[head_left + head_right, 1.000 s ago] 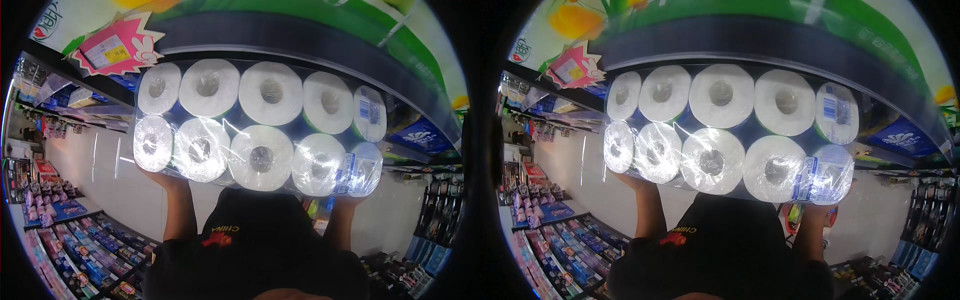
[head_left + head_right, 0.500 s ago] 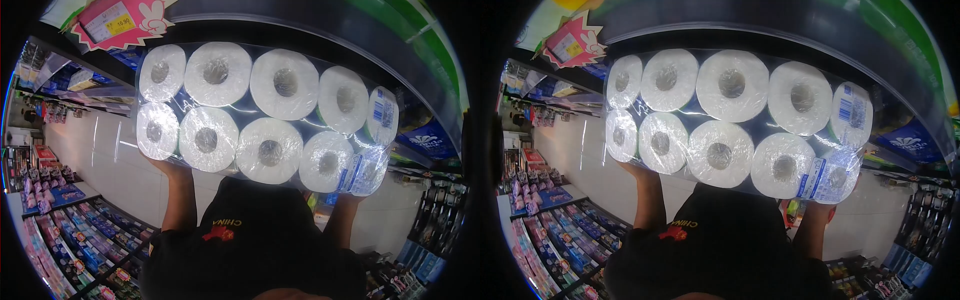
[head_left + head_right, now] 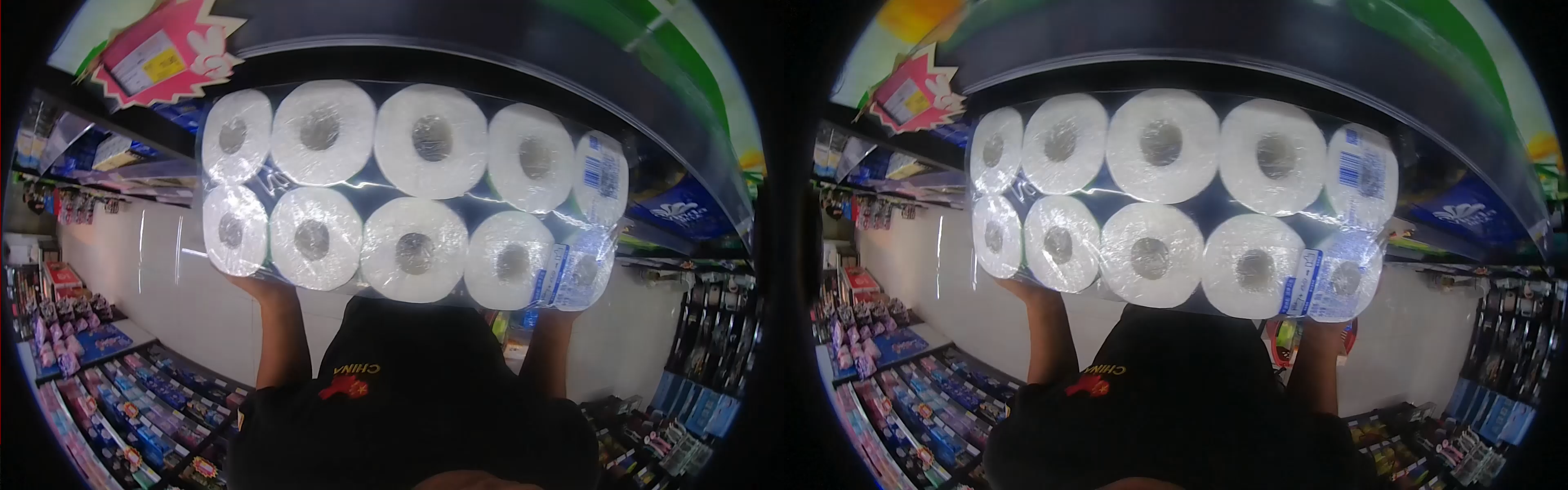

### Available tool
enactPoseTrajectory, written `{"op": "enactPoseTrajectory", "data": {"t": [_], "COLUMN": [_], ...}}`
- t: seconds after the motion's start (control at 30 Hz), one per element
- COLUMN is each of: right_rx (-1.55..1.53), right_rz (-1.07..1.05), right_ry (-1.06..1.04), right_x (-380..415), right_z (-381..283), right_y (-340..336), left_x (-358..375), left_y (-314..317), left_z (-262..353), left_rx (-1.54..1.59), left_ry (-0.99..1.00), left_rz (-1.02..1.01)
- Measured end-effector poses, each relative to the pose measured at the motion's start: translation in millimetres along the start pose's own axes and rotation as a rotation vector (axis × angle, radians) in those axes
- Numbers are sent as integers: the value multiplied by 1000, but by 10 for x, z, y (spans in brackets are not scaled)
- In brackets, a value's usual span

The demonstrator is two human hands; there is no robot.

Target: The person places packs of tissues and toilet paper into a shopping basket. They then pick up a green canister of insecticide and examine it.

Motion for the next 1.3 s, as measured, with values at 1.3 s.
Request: {"op": "enactPoseTrajectory", "data": {"t": [1.3], "right_rx": [-473], "right_rz": [-30], "right_ry": [316], "right_x": [63], "right_z": [-302], "right_y": [392], "left_x": [-28], "left_y": [344], "left_z": [379], "left_rx": [124], "left_ry": [-151], "left_rz": [-43]}}
Point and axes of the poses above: each hand's wrist, its own x-axis away from the middle knuckle, its own y-axis out of the palm, z = x × y, the point moved 1 cm from there along -x, towards the middle knuckle, and after that the axes turned 11 degrees about y, right-handed, at the moved point
